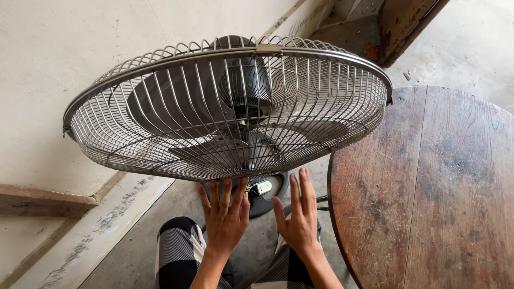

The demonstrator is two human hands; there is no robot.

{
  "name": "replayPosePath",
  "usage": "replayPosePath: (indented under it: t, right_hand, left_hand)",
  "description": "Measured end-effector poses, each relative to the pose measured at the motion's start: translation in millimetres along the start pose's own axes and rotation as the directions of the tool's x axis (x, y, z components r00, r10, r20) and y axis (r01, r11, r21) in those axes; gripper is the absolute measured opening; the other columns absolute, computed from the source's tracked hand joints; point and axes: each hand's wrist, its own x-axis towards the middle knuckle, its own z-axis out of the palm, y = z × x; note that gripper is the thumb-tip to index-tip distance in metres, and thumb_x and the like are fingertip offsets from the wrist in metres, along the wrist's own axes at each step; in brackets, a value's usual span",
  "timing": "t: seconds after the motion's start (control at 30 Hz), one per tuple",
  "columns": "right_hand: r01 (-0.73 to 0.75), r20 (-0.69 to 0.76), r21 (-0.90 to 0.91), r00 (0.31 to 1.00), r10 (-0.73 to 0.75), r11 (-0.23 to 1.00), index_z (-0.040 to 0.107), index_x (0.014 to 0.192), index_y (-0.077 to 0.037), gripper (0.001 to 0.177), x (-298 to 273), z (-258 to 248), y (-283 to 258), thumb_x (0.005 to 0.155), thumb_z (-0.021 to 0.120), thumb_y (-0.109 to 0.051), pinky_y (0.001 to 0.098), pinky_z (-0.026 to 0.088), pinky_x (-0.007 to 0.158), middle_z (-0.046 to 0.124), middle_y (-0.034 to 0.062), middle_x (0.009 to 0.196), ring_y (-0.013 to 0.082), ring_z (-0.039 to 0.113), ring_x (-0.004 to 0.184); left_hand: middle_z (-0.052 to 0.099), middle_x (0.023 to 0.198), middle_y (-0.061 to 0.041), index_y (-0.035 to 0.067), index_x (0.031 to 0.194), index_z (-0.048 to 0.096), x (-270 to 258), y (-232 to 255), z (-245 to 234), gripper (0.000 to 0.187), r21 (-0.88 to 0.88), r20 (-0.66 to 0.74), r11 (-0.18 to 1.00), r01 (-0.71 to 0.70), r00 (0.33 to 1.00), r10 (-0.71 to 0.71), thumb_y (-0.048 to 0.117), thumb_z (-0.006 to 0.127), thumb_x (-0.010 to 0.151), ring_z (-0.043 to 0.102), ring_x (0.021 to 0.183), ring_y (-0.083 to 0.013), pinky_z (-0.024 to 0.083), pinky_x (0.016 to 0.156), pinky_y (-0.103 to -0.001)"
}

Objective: The person reassembles an electric fan by first attaching the fan blades to the motor hub and then securing the front wire cage. The person aligns the cage and rotates it to lock it in place.

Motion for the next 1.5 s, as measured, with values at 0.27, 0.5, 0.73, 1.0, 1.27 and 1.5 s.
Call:
replayPosePath:
  t: [0.27,0.5,0.73,1.0,1.27,1.5]
  right_hand:
    - [0.124,-0.045,-0.131,0.990,-0.131,0.984,0.031,0.158,0.001,0.072,17.0,10.8,2.3,0.102,0.067,-0.026,0.0595,0.028,0.127,0.020,0.0241,0.167,0.0454,0.021,0.156]
    - [0.070,-0.009,-0.178,0.997,-0.072,0.982,0.026,0.161,-0.003,0.076,-5.2,45.5,2.7,0.102,0.066,-0.030,0.0597,0.028,0.125,0.007,0.0246,0.169,0.0490,0.018,0.154]
    - [-0.034,0.073,-0.069,0.997,0.039,0.997,0.022,0.162,-0.005,0.077,-26.0,62.9,-6.1,0.101,0.064,-0.028,0.0591,0.039,0.115,0.008,0.0312,0.166,0.0535,0.024,0.151]
    - [-0.301,0.270,0.081,0.924,0.270,0.950,0.012,0.160,-0.001,0.084,-25.2,70.6,-43.0,0.099,0.062,-0.030,0.0566,0.041,0.110,0.010,0.0357,0.164,0.0555,0.026,0.147]
    - [-0.399,0.349,0.216,0.884,0.311,0.891,0.006,0.160,0.004,0.083,-15.0,73.2,-84.6,0.103,0.056,-0.028,0.0537,0.036,0.114,0.007,0.0347,0.165,0.0539,0.020,0.150]
    - [-0.326,0.357,0.217,0.904,0.236,0.920,0.015,0.159,0.001,0.078,-9.1,81.2,-128.8,0.101,0.059,-0.027,0.0556,0.037,0.114,0.009,0.0321,0.166,0.0543,0.022,0.150]
  left_hand:
    - [0.007,0.173,-0.003,0.029,0.162,0.034,-3.1,-4.5,2.6,0.067,0.049,0.026,0.998,-0.031,0.999,0.030,0.031,0.066,0.103,0.004,0.160,-0.0301,0.015,0.128,-0.064]
    - [0.012,0.171,-0.004,0.022,0.160,0.035,-12.5,-18.1,-5.0,0.064,-0.058,0.091,0.998,0.010,0.996,-0.005,0.026,0.062,0.101,0.009,0.158,-0.0328,0.020,0.127,-0.061]
    - [0.025,0.166,-0.014,0.005,0.155,0.037,-21.4,-30.4,-15.9,0.061,-0.236,0.061,0.950,0.206,0.979,-0.197,0.021,0.061,0.101,0.030,0.153,-0.0345,0.034,0.124,-0.049]
    - [0.031,0.164,-0.021,0.003,0.157,0.031,-12.4,-57.6,-30.6,0.056,-0.412,0.064,0.807,0.422,0.897,-0.437,0.020,0.052,0.107,0.035,0.152,-0.0416,0.038,0.121,-0.051]
    - [0.036,0.162,-0.017,0.005,0.157,0.030,-0.8,-98.5,-39.7,0.054,-0.645,0.272,0.400,0.651,0.685,-0.676,0.027,0.042,0.109,0.053,0.138,-0.0317,0.045,0.111,-0.045]
    - [0.042,0.159,-0.017,0.004,0.157,0.032,7.9,-135.2,-45.3,0.053,-0.760,0.316,0.257,0.597,0.685,-0.657,0.029,0.037,0.110,0.052,0.140,-0.0291,0.044,0.113,-0.042]
